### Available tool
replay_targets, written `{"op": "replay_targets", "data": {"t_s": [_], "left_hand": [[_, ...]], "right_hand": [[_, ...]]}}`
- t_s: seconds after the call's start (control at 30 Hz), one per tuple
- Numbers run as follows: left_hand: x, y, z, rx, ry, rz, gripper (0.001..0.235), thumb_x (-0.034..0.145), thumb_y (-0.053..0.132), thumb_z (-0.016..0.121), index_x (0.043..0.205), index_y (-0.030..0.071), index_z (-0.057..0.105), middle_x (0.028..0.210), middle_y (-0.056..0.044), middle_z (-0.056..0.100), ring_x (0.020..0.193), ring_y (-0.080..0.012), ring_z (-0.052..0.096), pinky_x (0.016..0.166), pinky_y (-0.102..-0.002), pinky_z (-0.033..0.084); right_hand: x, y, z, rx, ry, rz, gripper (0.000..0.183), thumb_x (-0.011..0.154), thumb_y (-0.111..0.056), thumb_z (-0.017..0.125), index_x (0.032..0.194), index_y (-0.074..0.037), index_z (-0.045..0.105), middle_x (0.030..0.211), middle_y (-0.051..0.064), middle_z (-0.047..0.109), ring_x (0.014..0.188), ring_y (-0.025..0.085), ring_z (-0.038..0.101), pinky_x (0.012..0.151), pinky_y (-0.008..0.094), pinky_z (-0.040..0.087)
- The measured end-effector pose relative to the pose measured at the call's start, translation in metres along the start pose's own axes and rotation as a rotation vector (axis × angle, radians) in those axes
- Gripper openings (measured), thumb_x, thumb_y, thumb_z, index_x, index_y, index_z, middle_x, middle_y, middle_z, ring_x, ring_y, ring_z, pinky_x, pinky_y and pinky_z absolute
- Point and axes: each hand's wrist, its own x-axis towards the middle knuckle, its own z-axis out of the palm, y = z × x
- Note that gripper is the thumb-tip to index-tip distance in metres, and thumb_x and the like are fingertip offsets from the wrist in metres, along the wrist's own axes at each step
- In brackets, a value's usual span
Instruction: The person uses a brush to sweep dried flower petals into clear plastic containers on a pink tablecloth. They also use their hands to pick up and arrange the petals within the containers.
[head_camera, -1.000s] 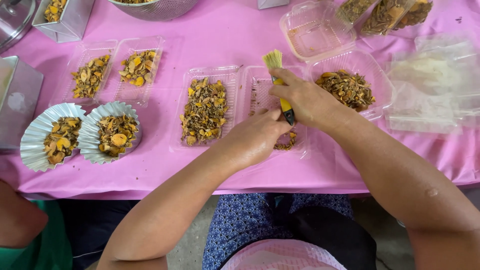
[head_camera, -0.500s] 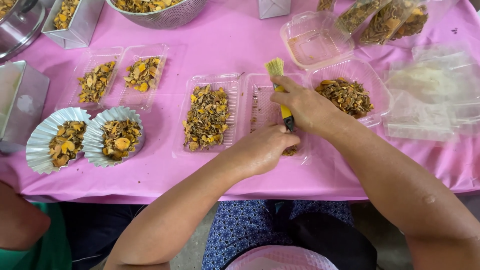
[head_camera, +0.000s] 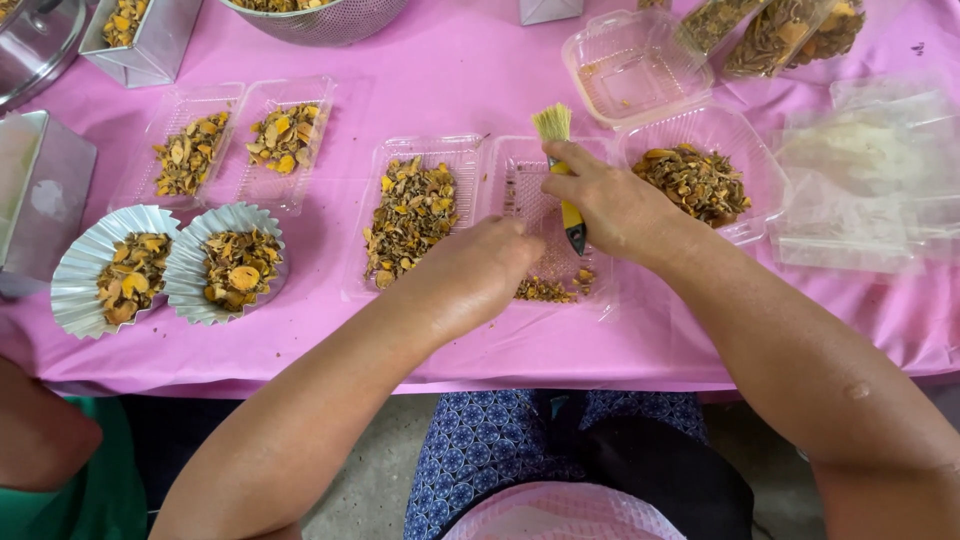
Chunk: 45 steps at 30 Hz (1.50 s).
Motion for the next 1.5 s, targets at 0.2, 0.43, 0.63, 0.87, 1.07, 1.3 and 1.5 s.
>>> {"op": "replay_targets", "data": {"t_s": [0.2,0.43,0.63,0.87,1.07,1.3,1.5], "left_hand": [[0.012,0.031,0.027,0.337,-0.058,-0.192,0.025,0.087,0.008,0.055,0.089,0.014,0.079,0.082,-0.008,0.075,0.096,-0.0301,0.065,0.081,-0.045,0.042],[0.025,0.052,0.029,0.339,-0.170,-0.330,0.026,0.084,0.009,0.054,0.086,0.017,0.079,0.084,-0.008,0.076,0.096,-0.0327,0.061,0.079,-0.044,0.032],[0.027,0.076,0.013,0.417,-0.372,-0.401,0.027,0.089,0.008,0.054,0.101,0.014,0.078,0.098,-0.007,0.078,0.100,-0.0371,0.061,0.082,-0.049,0.027],[0.026,0.059,0.018,0.156,-0.281,-0.316,0.031,0.090,0.005,0.050,0.092,0.015,0.079,0.089,-0.005,0.078,0.094,-0.0325,0.072,0.079,-0.046,0.039],[0.023,0.037,0.011,-0.232,-0.143,-0.256,0.029,0.094,0.000,0.049,0.099,-0.003,0.077,0.090,-0.024,0.075,0.096,-0.0462,0.072,0.082,-0.051,0.056],[0.031,0.007,0.027,-0.377,-0.027,-0.187,0.025,0.094,0.010,0.061,0.112,0.013,0.079,0.095,-0.016,0.076,0.095,-0.0353,0.074,0.082,-0.042,0.060],[0.023,0.021,0.017,-0.337,-0.056,-0.089,0.036,0.091,0.008,0.069,0.127,0.005,0.072,0.108,-0.027,0.068,0.106,-0.0435,0.068,0.090,-0.049,0.057]], "right_hand": [[-0.001,0.000,-0.001,-0.014,0.039,-0.011,0.037,0.085,0.011,0.056,0.115,-0.008,0.068,0.148,0.016,0.048,0.118,0.041,0.066,0.094,0.044,0.060],[-0.003,0.007,0.013,-0.003,0.066,0.001,0.035,0.085,0.006,0.054,0.114,-0.010,0.066,0.151,0.012,0.046,0.120,0.038,0.066,0.097,0.043,0.058],[0.000,0.007,0.021,-0.034,0.118,-0.027,0.033,0.087,0.008,0.054,0.111,-0.010,0.068,0.144,0.015,0.051,0.113,0.038,0.069,0.092,0.041,0.060],[-0.001,0.008,0.023,-0.090,0.116,-0.021,0.033,0.086,0.007,0.056,0.112,-0.010,0.067,0.144,0.014,0.048,0.111,0.040,0.070,0.089,0.044,0.060],[0.000,0.009,0.021,-0.063,0.089,0.018,0.030,0.082,0.006,0.060,0.108,-0.009,0.063,0.148,0.014,0.045,0.109,0.043,0.069,0.088,0.046,0.061],[0.001,0.008,0.017,-0.050,0.062,0.050,0.034,0.080,0.007,0.059,0.110,-0.008,0.062,0.149,0.014,0.044,0.100,0.046,0.071,0.085,0.048,0.062],[0.001,0.003,0.012,0.001,0.063,0.020,0.030,0.084,0.004,0.055,0.109,-0.008,0.064,0.148,0.014,0.045,0.103,0.047,0.070,0.085,0.051,0.061]]}}
